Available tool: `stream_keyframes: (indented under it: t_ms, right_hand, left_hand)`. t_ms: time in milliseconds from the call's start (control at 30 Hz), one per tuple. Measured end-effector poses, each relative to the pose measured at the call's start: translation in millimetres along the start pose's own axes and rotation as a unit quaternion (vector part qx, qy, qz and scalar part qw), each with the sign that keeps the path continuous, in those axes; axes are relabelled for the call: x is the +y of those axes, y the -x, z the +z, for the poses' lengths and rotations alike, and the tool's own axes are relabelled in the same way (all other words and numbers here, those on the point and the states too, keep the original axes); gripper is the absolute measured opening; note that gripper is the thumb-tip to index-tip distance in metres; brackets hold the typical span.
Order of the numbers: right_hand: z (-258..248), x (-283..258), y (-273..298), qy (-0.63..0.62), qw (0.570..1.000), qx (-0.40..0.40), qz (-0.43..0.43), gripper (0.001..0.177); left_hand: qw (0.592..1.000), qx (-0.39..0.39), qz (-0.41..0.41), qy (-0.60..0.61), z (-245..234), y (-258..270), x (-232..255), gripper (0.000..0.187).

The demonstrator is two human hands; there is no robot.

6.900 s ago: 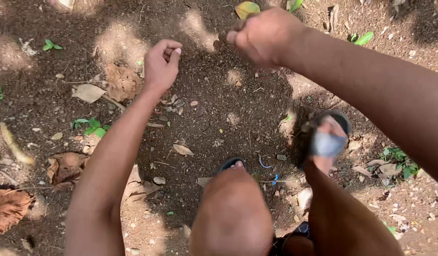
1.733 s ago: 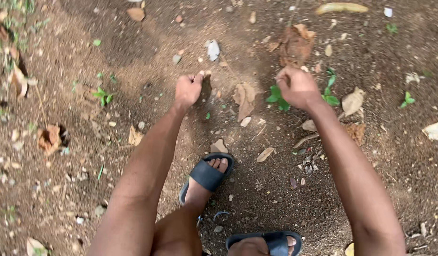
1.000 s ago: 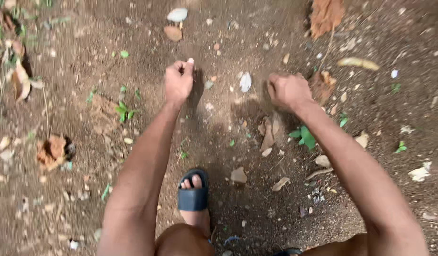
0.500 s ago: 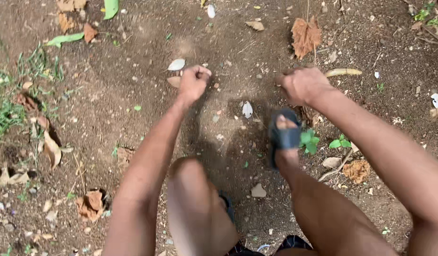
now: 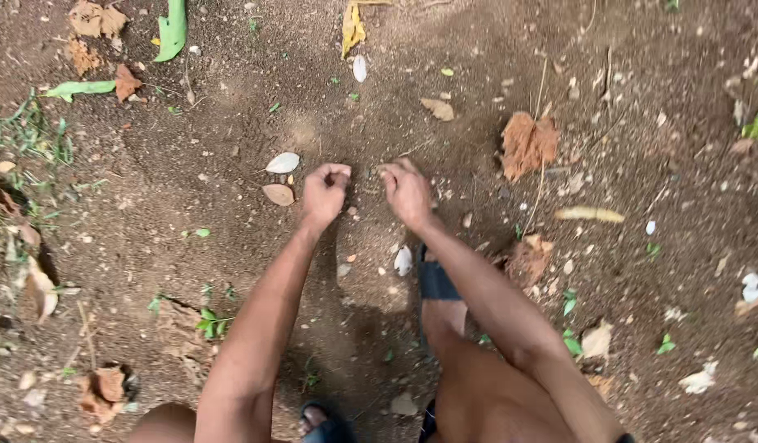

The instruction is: The person squats on the ground and uses both hands to pull small weeds and grass from the soil. They gather the removed plants into a small pile and continue clearing the area by hand.

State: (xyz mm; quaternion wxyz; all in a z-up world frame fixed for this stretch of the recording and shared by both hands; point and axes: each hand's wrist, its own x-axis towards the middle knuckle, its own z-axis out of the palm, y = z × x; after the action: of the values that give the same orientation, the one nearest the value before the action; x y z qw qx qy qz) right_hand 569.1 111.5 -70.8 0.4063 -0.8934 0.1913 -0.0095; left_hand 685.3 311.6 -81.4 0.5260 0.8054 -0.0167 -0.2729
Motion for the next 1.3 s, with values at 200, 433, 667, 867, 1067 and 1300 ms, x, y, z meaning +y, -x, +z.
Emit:
stream_keyframes:
  t_ms: [200, 433, 667, 867, 1067, 1300]
  right_hand:
    - [-5, 36, -5, -0.159, 0.986, 0.036, -0.024, 0.022]
    - [-52, -8, -14, -0.336, 0.932, 0.031, 0.134, 0.032]
    - [-117, -15, -84, -0.323, 0.924, -0.028, 0.203, 0.028]
    - [-95, 31, -159, 0.039, 0.998, 0.006, 0.051, 0.051]
    - [-61, 59, -174, 0.225, 0.972, -0.030, 0.060, 0.035]
    - [-73, 29, -118, -0.066, 0.997, -0.031, 0.002, 0.008]
  left_hand:
    - [0.978, 0.146, 0.141, -0.036, 43, -85, 45, 0.044]
    - [0.977, 0.117, 0.089, -0.157, 74, -146, 68, 0.033]
    - [0.989, 0.116, 0.086, -0.029, 84, -134, 34, 0.015]
    - [0.963, 0.085, -0.010, 0.254, 84, -45, 66, 0.011]
    - [0.956, 0.039, -0.082, 0.279, 100, -33, 67, 0.034]
    - [0.982, 0.047, -0.057, 0.174, 62, -53, 59, 0.018]
